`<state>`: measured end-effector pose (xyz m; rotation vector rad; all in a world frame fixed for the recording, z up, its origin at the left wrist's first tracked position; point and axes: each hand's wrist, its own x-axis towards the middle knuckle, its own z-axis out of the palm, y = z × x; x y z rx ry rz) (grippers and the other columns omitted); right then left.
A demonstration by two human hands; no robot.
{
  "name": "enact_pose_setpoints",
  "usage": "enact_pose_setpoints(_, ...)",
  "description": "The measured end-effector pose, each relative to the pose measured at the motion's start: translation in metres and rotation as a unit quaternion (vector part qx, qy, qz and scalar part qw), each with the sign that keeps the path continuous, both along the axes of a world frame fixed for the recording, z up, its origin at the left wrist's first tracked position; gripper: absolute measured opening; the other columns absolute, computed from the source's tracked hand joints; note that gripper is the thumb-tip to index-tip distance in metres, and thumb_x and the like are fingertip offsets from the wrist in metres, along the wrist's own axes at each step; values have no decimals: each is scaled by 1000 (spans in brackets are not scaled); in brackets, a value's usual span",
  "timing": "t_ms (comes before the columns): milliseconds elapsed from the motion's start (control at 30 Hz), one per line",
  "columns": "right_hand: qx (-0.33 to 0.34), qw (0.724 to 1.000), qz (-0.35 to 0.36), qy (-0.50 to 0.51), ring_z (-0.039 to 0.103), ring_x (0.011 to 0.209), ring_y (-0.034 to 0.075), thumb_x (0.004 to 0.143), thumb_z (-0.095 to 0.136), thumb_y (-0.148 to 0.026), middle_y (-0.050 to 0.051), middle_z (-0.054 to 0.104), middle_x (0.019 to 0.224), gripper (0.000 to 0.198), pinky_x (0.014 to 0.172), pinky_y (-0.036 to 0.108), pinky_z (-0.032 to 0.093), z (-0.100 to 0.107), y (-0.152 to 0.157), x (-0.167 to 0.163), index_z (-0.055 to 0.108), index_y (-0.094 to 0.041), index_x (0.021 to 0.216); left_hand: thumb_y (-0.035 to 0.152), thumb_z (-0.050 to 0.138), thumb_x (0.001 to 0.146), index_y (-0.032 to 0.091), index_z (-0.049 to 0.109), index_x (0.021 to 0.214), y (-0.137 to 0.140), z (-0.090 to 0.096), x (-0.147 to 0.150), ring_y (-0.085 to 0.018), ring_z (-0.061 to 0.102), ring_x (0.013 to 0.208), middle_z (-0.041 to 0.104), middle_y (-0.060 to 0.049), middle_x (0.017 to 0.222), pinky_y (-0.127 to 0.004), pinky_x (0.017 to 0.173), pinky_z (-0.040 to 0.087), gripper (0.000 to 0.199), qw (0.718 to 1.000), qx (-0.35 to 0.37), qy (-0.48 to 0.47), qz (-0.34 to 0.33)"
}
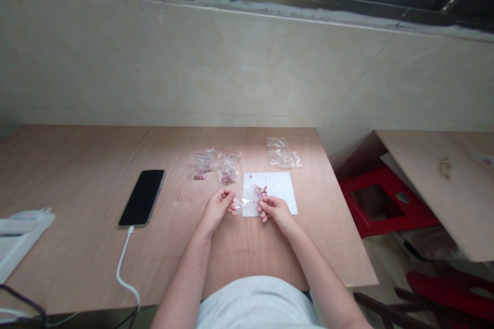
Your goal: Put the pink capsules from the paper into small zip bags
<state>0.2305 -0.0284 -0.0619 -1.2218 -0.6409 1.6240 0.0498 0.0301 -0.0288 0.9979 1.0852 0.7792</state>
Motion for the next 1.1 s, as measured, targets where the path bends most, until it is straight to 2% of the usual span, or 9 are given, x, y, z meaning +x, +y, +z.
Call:
enact_pose_setpoints(433,9,1000,10,-3,50,43,7,60,67,-37,1,61,61,31,40,21,43,1,0,2,62,-13,79,34,62,66,17,46,75,-1,-1,-3,-8,49,40,50,8,49,-22,40,50,26,1000,-6,-1,6)
enact_pose_setpoints(800,15,1000,14,3,51,44,8,61,67,-37,1,61,62,30,40,21,43,-3,-1,4,60,-13,78,38,60,67,16,48,74,-1,9,-3,-10,52,46,51,5,52,-21,38,49,27,1000,-29,1,-10)
enact_pose_setpoints(1100,28,999,30,14,52,44,8,63,66,-36,1,60,62,30,41,21,43,-6,-1,3,60,-12,81,45,59,66,16,45,66,4,0,-3,-7,45,34,47,8,46,-18,31,43,33,1000,-9,13,-4)
